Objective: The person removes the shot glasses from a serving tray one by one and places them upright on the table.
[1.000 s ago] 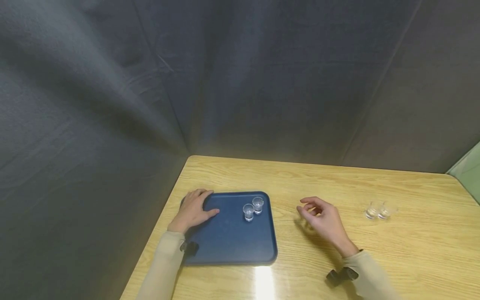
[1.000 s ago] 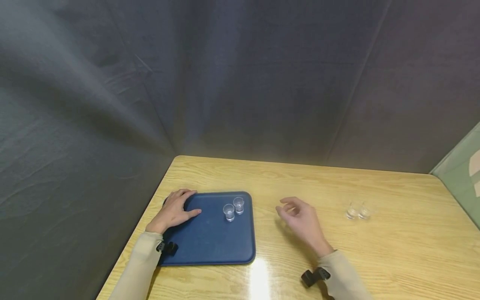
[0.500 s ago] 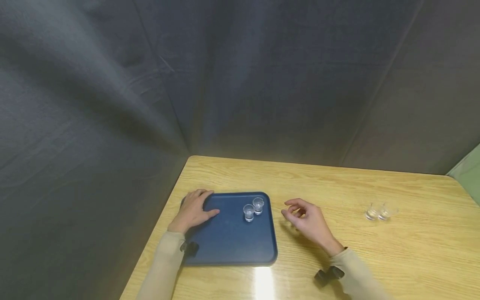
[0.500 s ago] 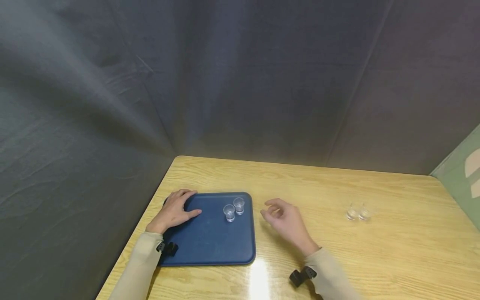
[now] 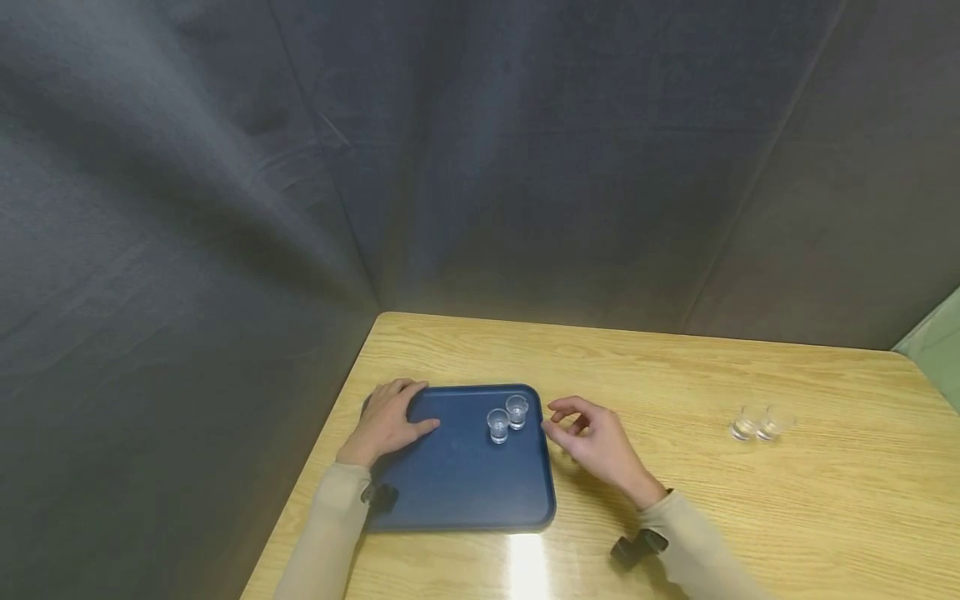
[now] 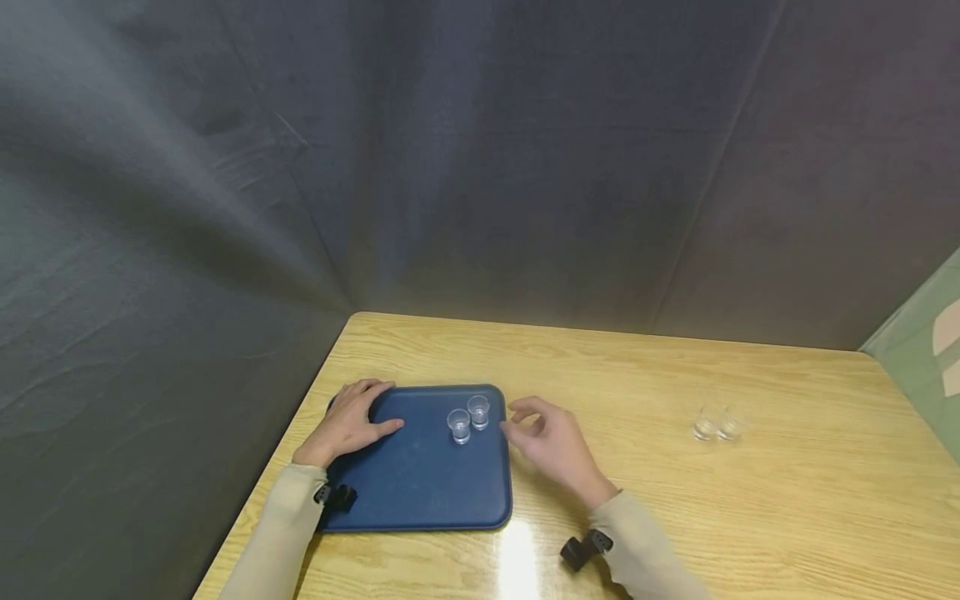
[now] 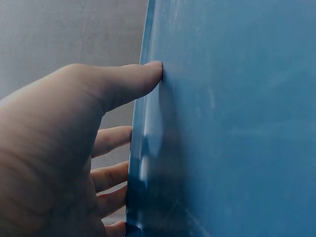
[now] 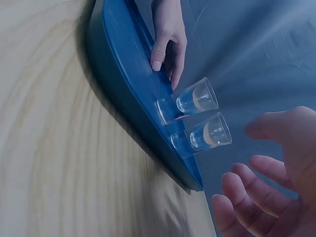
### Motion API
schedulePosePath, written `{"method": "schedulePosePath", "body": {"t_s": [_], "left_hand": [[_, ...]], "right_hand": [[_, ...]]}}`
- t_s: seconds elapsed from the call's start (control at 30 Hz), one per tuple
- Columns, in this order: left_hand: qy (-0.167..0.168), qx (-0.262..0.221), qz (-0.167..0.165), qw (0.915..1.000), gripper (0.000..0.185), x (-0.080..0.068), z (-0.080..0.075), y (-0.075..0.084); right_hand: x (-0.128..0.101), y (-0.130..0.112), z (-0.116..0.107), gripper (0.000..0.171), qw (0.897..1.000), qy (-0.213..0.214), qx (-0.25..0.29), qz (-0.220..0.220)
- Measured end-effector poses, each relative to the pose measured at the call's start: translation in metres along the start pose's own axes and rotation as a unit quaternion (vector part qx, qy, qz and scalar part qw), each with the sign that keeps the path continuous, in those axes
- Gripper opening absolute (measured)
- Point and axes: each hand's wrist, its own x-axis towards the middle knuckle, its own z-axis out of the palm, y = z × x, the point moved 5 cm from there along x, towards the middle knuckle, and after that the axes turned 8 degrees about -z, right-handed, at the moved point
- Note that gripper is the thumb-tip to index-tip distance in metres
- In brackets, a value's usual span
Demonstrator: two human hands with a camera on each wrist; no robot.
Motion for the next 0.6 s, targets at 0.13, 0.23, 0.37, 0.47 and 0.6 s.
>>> {"method": "schedulePosePath", "body": {"t_s": [0.13, 0.23, 0.37, 0.47, 0.6], "left_hand": [[-0.001, -0.002, -0.002, 1.0000, 0.077, 0.000, 0.001, 0.000], [0.003, -0.003, -0.001, 1.0000, 0.076, 0.001, 0.000, 0.000], [0.002, -0.004, -0.001, 1.0000, 0.076, 0.000, 0.000, 0.001], [0.002, -0.001, 0.000, 1.0000, 0.076, 0.000, 0.000, 0.001], [0.003, -0.001, 0.000, 1.0000, 0.076, 0.001, 0.001, 0.001]], "right_hand": [[0.001, 0.000, 0.005, 0.042, 1.000, -0.006, -0.005, 0.005], [0.002, 0.000, 0.009, 0.043, 1.000, -0.007, -0.015, -0.001], [0.005, -0.001, 0.014, 0.039, 1.000, -0.010, -0.023, -0.006], [0.007, -0.001, 0.017, 0.040, 1.000, -0.011, -0.022, -0.005], [0.009, 0.000, 0.020, 0.044, 1.000, -0.015, -0.019, 0.000]]}}
